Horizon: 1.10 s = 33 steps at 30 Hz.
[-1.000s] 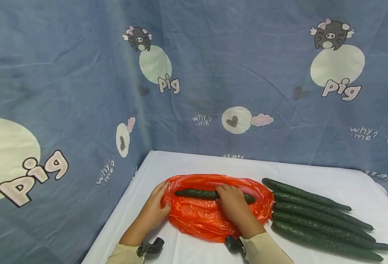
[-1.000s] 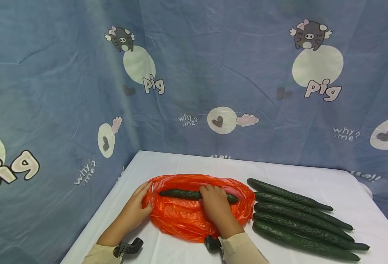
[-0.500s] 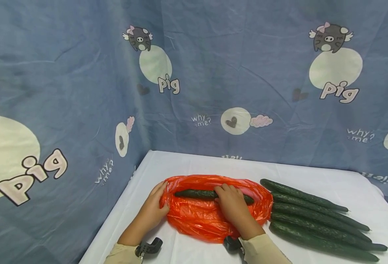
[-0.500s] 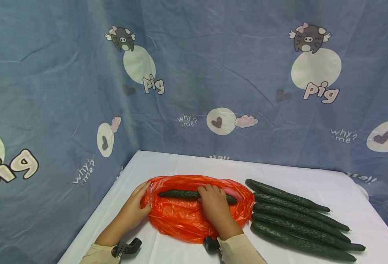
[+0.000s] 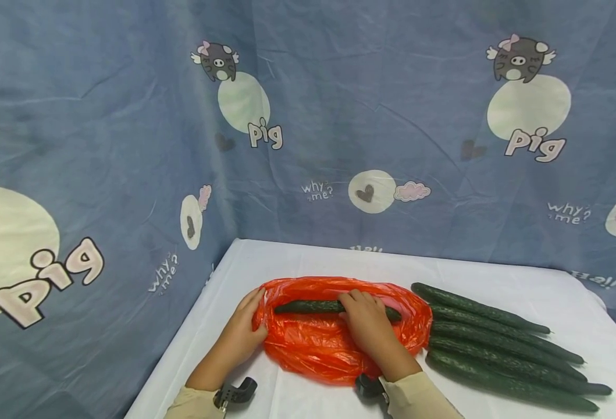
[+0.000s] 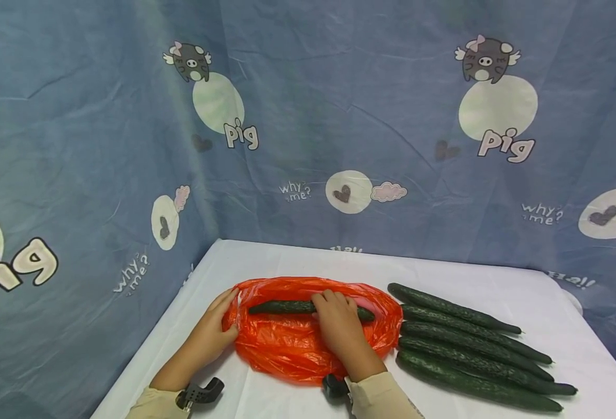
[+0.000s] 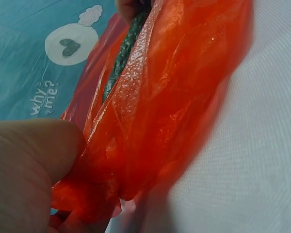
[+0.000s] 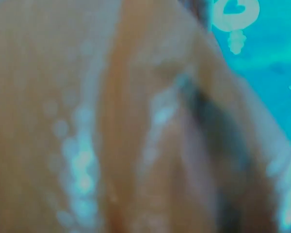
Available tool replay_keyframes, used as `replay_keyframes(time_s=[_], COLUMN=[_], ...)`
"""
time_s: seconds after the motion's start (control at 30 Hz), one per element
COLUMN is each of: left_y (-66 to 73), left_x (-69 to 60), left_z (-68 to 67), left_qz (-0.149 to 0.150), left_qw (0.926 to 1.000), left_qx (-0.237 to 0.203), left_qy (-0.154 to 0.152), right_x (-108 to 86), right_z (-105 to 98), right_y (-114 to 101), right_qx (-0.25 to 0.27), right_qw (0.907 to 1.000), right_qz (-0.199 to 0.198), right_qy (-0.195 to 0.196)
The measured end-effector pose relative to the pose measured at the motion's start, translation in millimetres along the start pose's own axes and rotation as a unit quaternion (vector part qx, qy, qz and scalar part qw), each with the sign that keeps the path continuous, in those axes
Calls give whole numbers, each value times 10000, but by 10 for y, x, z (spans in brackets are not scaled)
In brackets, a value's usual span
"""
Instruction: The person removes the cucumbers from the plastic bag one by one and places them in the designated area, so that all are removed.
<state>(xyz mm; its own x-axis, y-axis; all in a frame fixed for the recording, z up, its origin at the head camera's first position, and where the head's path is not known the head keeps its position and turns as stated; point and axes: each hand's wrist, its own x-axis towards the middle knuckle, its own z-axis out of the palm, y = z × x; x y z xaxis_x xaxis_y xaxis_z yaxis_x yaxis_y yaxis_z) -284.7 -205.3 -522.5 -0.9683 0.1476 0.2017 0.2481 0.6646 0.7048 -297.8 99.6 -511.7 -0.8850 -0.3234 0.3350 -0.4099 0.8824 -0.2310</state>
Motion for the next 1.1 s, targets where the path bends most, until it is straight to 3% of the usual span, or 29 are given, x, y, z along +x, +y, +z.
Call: replay_keyframes(time_s=[0.37,0.77,1.1], left_y=[-25,-9,41], left_x=[-18,0,4], left_z=[-7,15,-14], left_qz=[20,174,-34], left_qw=[10000,9998,10000], left_qx=[32,43,-75], left_qy=[5,108,57], right_x=[-1,-39,-123], right_z=[-105,-232,-332], right_y=[-99,-155,-210], right_qx=[428,337,304], right_qw=[9991,9994,9995], right_qz=[-18,4,-79], right_qy=[-47,-73,-35])
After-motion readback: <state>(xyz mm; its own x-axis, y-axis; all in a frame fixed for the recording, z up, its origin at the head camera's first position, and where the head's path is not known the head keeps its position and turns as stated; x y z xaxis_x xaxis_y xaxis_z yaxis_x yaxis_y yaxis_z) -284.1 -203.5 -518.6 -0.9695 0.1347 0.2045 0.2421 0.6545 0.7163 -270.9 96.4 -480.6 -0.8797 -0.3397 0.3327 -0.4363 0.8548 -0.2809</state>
